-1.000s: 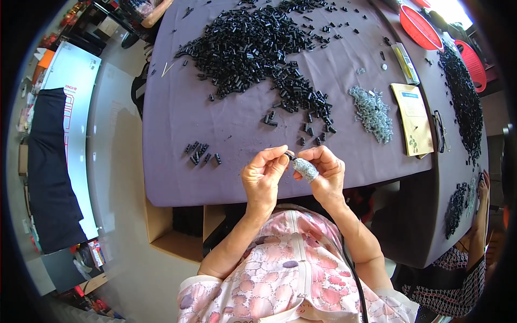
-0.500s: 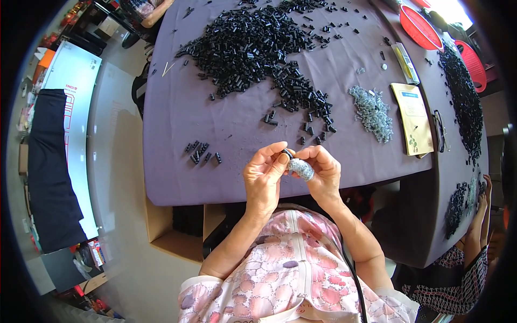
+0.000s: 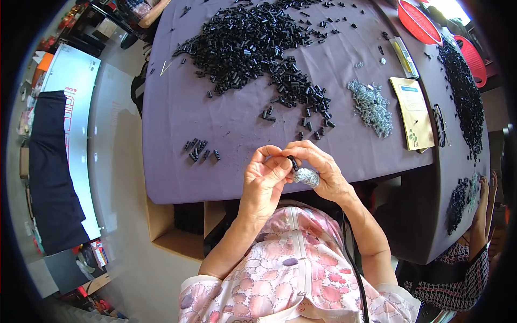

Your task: Joining small black plastic caps onto grey components at a workshop assembly table.

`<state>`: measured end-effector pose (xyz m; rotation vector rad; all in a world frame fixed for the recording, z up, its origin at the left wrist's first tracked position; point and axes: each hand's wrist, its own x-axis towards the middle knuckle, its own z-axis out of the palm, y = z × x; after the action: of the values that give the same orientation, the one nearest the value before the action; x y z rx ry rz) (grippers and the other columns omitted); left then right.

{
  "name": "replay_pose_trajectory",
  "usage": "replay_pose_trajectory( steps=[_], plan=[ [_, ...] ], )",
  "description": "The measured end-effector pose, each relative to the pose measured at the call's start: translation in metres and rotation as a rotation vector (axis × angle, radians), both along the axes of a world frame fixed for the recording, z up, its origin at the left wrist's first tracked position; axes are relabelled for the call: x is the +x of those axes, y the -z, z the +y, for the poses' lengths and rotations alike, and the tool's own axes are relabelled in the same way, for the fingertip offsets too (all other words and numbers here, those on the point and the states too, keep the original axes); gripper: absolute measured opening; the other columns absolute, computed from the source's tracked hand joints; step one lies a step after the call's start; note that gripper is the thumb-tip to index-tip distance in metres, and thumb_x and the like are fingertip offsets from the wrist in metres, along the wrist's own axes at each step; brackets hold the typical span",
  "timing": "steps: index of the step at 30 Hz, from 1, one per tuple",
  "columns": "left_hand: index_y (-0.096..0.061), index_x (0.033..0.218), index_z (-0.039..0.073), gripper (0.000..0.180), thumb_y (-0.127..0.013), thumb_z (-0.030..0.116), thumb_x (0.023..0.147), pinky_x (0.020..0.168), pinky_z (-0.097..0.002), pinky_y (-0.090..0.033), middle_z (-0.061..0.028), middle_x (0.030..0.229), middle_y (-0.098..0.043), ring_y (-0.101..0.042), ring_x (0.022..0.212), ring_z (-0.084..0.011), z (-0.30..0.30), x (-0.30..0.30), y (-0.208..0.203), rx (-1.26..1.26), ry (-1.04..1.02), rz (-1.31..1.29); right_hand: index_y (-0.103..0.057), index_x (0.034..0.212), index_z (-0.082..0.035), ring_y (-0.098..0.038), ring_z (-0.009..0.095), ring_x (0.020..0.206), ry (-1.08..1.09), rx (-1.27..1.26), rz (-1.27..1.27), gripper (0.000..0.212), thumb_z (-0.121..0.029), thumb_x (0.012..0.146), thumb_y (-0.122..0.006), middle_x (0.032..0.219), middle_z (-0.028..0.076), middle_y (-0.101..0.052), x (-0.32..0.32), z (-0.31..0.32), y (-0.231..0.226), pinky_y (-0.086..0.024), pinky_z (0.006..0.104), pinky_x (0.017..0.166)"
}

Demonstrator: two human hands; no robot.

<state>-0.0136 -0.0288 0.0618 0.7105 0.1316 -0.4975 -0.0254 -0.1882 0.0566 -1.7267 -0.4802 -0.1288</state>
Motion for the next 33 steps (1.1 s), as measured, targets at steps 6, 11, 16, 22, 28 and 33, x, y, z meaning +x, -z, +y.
replay_pose_trajectory(
  steps=[6,11,16,22,28,33],
  plan=[
    [-0.051,0.105,0.007,0.023,-0.061,-0.001,0.086,0.068,-0.0253,-0.047,-0.0081,0.090,-0.065,-0.061,0.080,-0.0132,-0.004,-0.004,0.000,-0.073,-0.008,0.020,-0.058,0.114,-0.001,-0.052,0.015,0.083,0.032,0.115,0.035,0.031,-0.006,0.084,-0.059,0.109,0.011,-0.055,-0.006,0.004,-0.002,-0.046,0.0264,0.073],
    [-0.052,0.104,0.008,0.023,-0.061,-0.002,0.085,0.069,-0.0263,-0.048,-0.0075,0.091,-0.065,-0.062,0.082,-0.0138,-0.006,-0.006,0.001,-0.111,-0.001,0.013,-0.059,0.113,0.000,-0.052,0.013,0.086,0.046,0.187,0.099,0.028,-0.004,0.085,-0.057,0.110,0.010,-0.055,-0.011,0.005,0.000,-0.048,0.0237,0.069],
    [-0.057,0.105,0.010,0.024,-0.062,-0.001,0.084,0.075,-0.0288,-0.050,-0.0074,0.094,-0.065,-0.063,0.089,-0.0188,-0.006,-0.007,0.001,-0.181,0.045,0.023,-0.059,0.112,-0.003,-0.048,0.016,0.085,0.061,0.327,0.161,0.034,-0.010,0.080,-0.066,0.107,0.008,-0.055,-0.015,0.007,0.004,-0.042,0.0276,0.078],
    [-0.057,0.104,0.010,0.024,-0.062,-0.002,0.084,0.076,-0.0287,-0.050,-0.0076,0.094,-0.066,-0.063,0.090,-0.0185,-0.007,-0.009,0.004,-0.190,0.040,0.037,-0.059,0.113,-0.002,-0.051,0.016,0.091,0.069,0.338,0.166,0.032,-0.012,0.083,-0.064,0.108,0.008,-0.055,-0.017,0.007,0.005,-0.042,0.0275,0.080],
    [-0.057,0.101,0.010,0.021,-0.062,-0.002,0.085,0.076,-0.0280,-0.050,-0.0060,0.094,-0.065,-0.063,0.089,-0.0166,-0.010,-0.012,0.003,-0.185,0.028,0.012,-0.060,0.110,-0.002,-0.054,0.020,0.101,0.144,0.364,0.176,0.028,-0.011,0.084,-0.060,0.107,0.010,-0.056,-0.021,0.011,0.005,-0.041,0.0283,0.087],
    [-0.058,0.098,0.010,0.019,-0.062,-0.002,0.085,0.076,-0.0279,-0.050,-0.0050,0.093,-0.065,-0.063,0.088,-0.0154,-0.010,-0.012,0.004,-0.166,0.031,0.027,-0.061,0.109,-0.002,-0.054,0.021,0.101,0.152,0.402,0.171,0.027,-0.010,0.083,-0.060,0.107,0.011,-0.057,-0.021,0.013,0.010,-0.042,0.0296,0.087]
  ],
)
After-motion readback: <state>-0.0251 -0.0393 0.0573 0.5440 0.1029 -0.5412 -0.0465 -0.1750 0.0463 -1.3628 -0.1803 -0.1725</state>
